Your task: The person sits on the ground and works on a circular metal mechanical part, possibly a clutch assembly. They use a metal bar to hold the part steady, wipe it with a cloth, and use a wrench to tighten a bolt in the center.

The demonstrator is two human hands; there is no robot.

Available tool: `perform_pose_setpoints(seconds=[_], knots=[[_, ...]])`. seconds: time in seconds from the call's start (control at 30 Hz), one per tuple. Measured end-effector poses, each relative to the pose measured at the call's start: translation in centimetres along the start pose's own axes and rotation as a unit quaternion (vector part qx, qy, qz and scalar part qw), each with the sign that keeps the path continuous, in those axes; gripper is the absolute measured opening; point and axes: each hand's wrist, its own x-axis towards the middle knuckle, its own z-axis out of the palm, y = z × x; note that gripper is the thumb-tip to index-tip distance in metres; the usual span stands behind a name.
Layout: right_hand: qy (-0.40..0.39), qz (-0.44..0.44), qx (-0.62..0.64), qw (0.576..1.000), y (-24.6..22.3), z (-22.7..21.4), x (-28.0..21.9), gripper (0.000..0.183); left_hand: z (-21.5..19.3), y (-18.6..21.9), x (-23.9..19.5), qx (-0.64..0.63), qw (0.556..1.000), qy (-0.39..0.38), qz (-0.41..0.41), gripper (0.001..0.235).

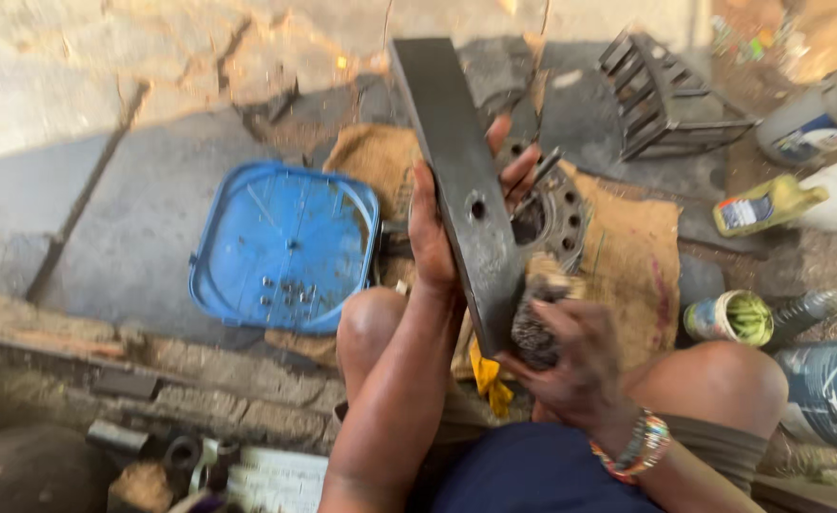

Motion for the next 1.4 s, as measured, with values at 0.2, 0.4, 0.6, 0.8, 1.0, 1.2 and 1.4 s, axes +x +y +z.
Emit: perform_pose_setpoints(seconds=[0.2,0.4,0.6,0.8,1.0,1.2,1.4], knots=[[0.023,0.021,0.087,0.996,-0.9,0.5,0.1,0.056,2.0,-0.2,-1.7,0.356,0.934,0.006,0.034,0.090],[-0.013,0.303,0.349,0.887,0.5,-3.8,-3.7,0.023,-0.1,6.2,-1.2,0.188,0.974,0.011,0.127,0.061],[-0.055,0.398,0.420,0.814,6.4,-6.5,-1.8,0.026,-0.6,7.7,-3.4,0.345,0.920,0.139,0.120,0.036],[0.101,0.441,0.547,0.704,18.4,-8.3,4.0,0.016,-0.7,5.3,-0.5,0.553,0.813,0.155,0.095,0.031],[0.118,0.414,0.624,0.652,25.8,-2.7,7.3,0.017,-3.1,3.9,5.9,0.595,0.776,0.195,0.075,0.033],[0.072,0.449,0.615,0.644,26.8,-0.7,6.9,0.023,-5.2,4.1,6.8,0.622,0.750,0.217,0.059,0.037],[0.032,0.497,0.579,0.645,26.0,0.2,7.9,0.029,-5.8,4.8,7.1,0.585,0.773,0.243,0.034,0.037]])
